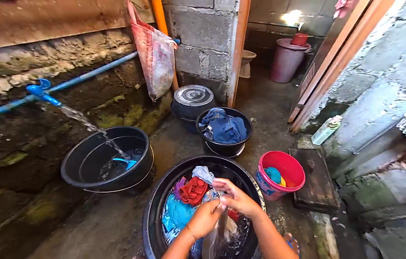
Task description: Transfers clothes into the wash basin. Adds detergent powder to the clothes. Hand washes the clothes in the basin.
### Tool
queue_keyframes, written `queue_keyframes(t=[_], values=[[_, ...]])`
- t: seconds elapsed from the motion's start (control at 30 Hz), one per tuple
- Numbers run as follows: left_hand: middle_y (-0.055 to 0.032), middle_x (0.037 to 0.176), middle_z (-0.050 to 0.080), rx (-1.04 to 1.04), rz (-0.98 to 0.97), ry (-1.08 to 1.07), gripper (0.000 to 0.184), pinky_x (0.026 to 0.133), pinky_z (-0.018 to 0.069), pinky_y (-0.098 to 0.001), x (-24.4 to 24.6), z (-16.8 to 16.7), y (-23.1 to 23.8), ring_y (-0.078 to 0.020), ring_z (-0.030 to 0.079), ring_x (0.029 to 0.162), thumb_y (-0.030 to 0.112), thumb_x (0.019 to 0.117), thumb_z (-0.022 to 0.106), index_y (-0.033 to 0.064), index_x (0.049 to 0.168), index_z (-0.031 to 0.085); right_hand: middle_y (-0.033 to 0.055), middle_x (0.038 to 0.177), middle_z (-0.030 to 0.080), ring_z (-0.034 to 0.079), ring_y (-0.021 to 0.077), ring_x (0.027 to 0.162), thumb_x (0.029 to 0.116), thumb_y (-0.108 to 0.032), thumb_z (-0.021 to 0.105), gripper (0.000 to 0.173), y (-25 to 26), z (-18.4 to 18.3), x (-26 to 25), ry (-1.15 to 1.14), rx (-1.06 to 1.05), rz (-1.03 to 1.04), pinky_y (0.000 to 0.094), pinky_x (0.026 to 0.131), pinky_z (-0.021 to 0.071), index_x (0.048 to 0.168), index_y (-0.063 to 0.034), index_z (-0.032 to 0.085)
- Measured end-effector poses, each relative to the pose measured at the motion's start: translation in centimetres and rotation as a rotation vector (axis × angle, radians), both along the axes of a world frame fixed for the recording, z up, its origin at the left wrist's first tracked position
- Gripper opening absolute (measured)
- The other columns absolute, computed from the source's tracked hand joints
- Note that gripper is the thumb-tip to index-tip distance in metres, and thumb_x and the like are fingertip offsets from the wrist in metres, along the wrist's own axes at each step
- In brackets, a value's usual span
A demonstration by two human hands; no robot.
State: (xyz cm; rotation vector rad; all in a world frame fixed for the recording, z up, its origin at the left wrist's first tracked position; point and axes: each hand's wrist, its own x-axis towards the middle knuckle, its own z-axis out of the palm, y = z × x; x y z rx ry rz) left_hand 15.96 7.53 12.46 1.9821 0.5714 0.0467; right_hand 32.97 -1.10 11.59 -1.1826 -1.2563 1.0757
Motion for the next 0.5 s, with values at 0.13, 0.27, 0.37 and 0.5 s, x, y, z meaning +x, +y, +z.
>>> queue_keyframes(t=[0.13,0.27,0.37,0.5], values=[[0.0033,0.082,0.067,-0.191,0.161,-0.360,0.024,0.071,0.0551,-0.0252,-0.6,7.5,-0.1,-0.0033,0.063,0.072,0.020,0.1056,0.051,0.0049,0.105,0.070,0.0131,0.130,0.066,0.063,0.0146,0.120,0.0788,-0.037,0.082,0.077,-1.3,-5.2,-2.4,0.079,-0.121,-0.032,0.0358,0.108,0.0499,0.136,0.0064,0.054],[-0.0026,0.094,0.075,-0.391,0.481,-0.593,0.029,0.077,0.0614,-0.0287,-4.3,7.6,0.9,-0.0095,0.071,0.082,0.018,0.1030,0.046,0.0037,0.112,0.070,0.0149,0.138,0.062,0.063,0.0197,0.119,0.0867,-0.015,0.064,0.049,-1.1,-9.7,-2.7,0.438,-0.265,-0.289,0.0382,0.097,0.0556,0.131,0.0057,0.060],[-0.0137,0.129,0.065,-0.491,0.695,-0.357,0.054,0.096,0.0561,-0.0431,-5.6,1.3,1.9,-0.0217,0.066,0.113,0.040,0.1067,0.037,0.0071,0.148,0.045,0.0123,0.129,0.068,0.070,0.0224,0.107,0.0711,-0.025,0.081,0.074,-0.7,-8.6,-3.6,0.880,-0.120,-0.363,0.0425,0.086,0.0607,0.136,-0.0064,0.052],[-0.0158,0.126,0.064,-0.758,0.813,-0.192,0.050,0.090,0.0550,-0.0499,-2.2,-6.4,-0.5,-0.0273,0.064,0.110,0.043,0.1118,0.029,0.0122,0.149,0.041,0.0113,0.105,0.072,0.069,0.0143,0.100,0.0840,-0.008,0.075,0.027,1.0,-5.4,-10.3,0.368,0.061,-0.546,0.0332,0.091,0.0589,0.106,0.0066,0.066]])
